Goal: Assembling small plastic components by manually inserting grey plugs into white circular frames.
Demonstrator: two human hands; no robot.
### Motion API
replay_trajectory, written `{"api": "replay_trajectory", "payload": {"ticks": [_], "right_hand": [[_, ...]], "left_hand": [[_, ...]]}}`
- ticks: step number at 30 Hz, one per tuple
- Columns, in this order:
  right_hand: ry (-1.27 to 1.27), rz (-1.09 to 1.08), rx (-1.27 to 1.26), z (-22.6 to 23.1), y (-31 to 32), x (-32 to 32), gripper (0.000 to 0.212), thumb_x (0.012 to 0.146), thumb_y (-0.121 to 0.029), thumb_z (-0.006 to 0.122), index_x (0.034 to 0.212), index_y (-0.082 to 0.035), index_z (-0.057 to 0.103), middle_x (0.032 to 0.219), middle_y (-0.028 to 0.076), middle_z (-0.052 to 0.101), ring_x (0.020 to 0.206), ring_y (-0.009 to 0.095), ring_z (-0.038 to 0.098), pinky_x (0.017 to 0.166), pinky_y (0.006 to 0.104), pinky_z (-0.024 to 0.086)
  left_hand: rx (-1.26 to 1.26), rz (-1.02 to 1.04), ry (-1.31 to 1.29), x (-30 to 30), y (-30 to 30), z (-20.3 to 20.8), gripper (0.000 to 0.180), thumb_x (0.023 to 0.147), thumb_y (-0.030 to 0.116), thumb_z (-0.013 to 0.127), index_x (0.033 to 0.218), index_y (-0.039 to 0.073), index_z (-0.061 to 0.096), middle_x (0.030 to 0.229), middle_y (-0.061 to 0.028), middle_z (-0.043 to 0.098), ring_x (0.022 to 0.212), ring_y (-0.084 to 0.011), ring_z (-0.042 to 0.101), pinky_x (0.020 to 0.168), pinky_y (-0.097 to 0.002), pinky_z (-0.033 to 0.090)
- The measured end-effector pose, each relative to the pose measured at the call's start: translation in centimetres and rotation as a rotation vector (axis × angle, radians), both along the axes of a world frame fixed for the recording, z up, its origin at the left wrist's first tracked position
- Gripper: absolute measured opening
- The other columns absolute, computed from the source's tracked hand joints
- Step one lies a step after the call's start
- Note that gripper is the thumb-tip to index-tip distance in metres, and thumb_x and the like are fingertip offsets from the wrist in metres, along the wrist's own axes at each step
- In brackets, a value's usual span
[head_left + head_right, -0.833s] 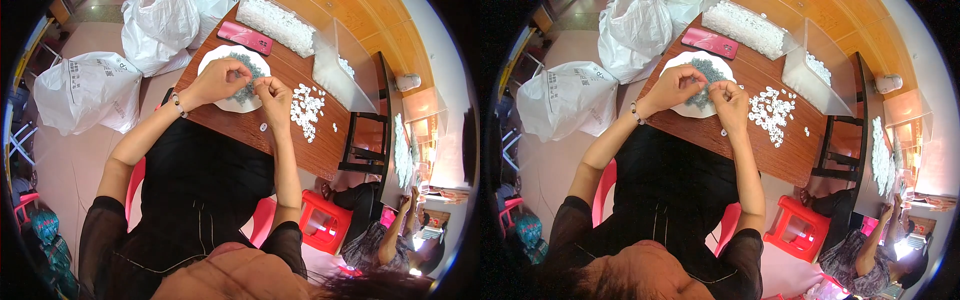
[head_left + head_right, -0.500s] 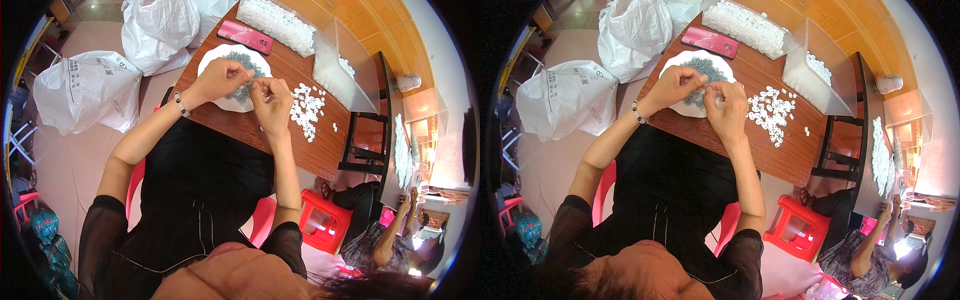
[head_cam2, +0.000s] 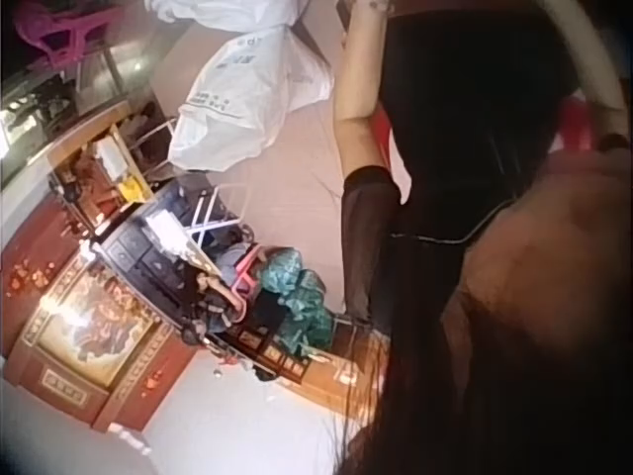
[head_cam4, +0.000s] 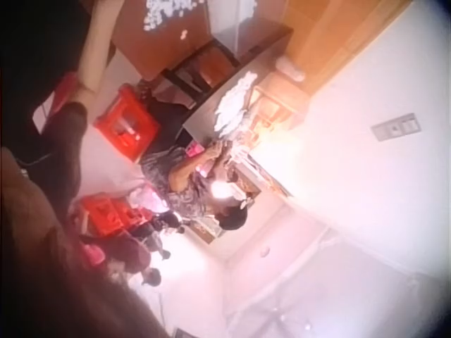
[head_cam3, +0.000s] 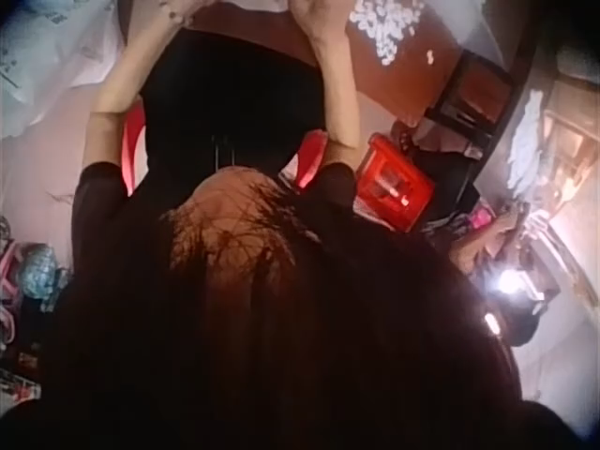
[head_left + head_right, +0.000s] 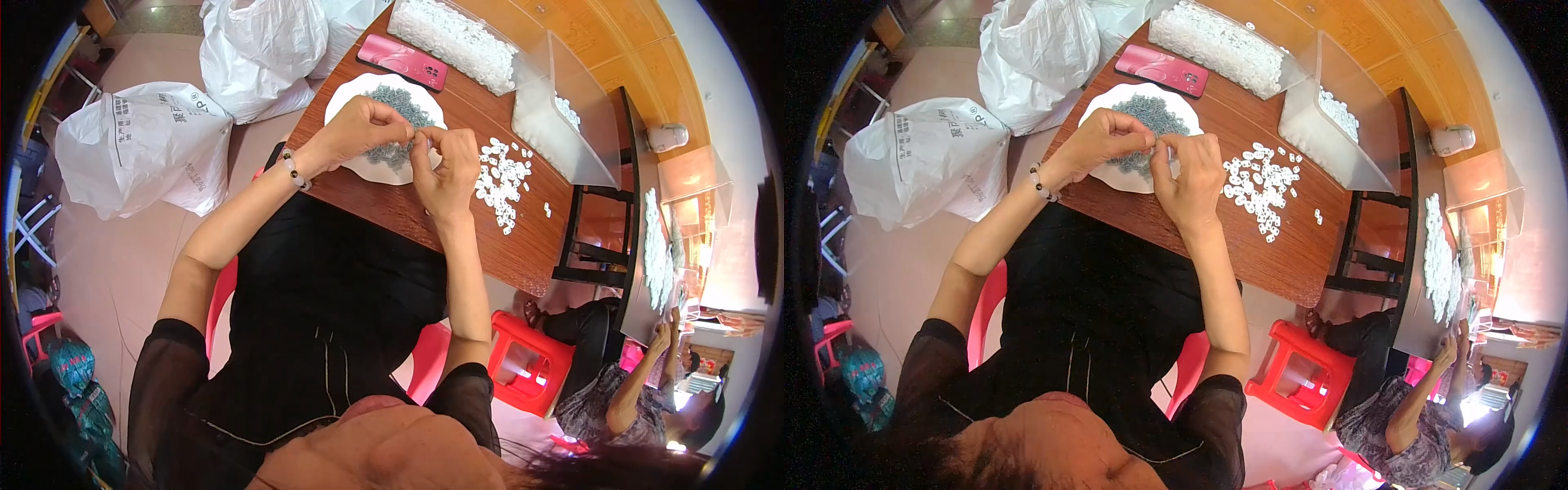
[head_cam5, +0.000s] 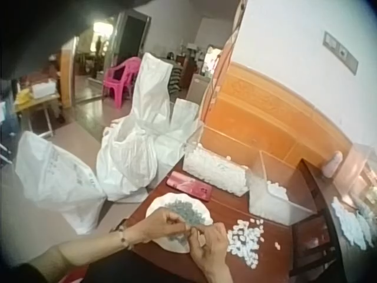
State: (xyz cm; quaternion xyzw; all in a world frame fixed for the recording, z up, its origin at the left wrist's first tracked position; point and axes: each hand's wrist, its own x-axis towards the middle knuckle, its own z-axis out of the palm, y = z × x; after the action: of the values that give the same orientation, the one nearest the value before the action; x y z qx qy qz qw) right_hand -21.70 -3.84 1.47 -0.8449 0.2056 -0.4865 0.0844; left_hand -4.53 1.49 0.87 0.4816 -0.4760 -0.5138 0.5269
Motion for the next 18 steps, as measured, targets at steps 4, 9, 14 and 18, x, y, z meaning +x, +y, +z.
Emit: {"api": "replay_trajectory", "payload": {"ticks": [4,9,14,18], "right_hand": [[-0.051,0.001,0.171,-0.8,0.0,0.2,0.012,0.075,0.001,0.071,0.082,-0.004,0.063,0.071,0.006,0.06,0.065,0.021,0.052,0.058,0.0324,0.043],[-0.098,-0.037,0.27,-1.4,0.5,0.5,0.009,0.077,-0.001,0.071,0.082,-0.003,0.064,0.071,0.007,0.06,0.063,0.02,0.052,0.058,0.0311,0.043],[-0.129,-0.051,0.404,-1.5,1.0,0.8,0.005,0.081,-0.003,0.069,0.083,-0.002,0.064,0.071,0.007,0.06,0.064,0.017,0.052,0.059,0.0298,0.043],[-0.129,-0.039,0.618,-0.9,1.0,0.6,0.004,0.083,-0.005,0.067,0.083,-0.002,0.065,0.069,0.006,0.059,0.064,0.016,0.053,0.059,0.0293,0.043]], "left_hand": [[-0.066,0.085,-0.007,-0.3,-0.4,-0.9,0.019,0.082,0.014,0.072,0.091,-0.003,0.072,0.08,-0.0047,0.07,0.073,-0.0059,0.061,0.066,-0.0208,0.049],[-0.125,0.122,-0.053,-0.4,-0.4,-1.2,0.018,0.081,0.013,0.073,0.089,-0.004,0.072,0.077,-0.0042,0.069,0.069,-0.0049,0.06,0.061,-0.0201,0.048],[-0.213,0.157,-0.111,-0.7,0.0,-1.1,0.015,0.08,0.011,0.072,0.084,-0.003,0.071,0.07,-0.0014,0.065,0.061,-0.0034,0.056,0.056,-0.0197,0.045],[-0.189,0.15,-0.195,-0.7,0.3,-0.5,0.011,0.081,0.008,0.072,0.086,-0.001,0.07,0.068,0.0054,0.058,0.061,0.0004,0.048,0.052,-0.0174,0.038]]}}
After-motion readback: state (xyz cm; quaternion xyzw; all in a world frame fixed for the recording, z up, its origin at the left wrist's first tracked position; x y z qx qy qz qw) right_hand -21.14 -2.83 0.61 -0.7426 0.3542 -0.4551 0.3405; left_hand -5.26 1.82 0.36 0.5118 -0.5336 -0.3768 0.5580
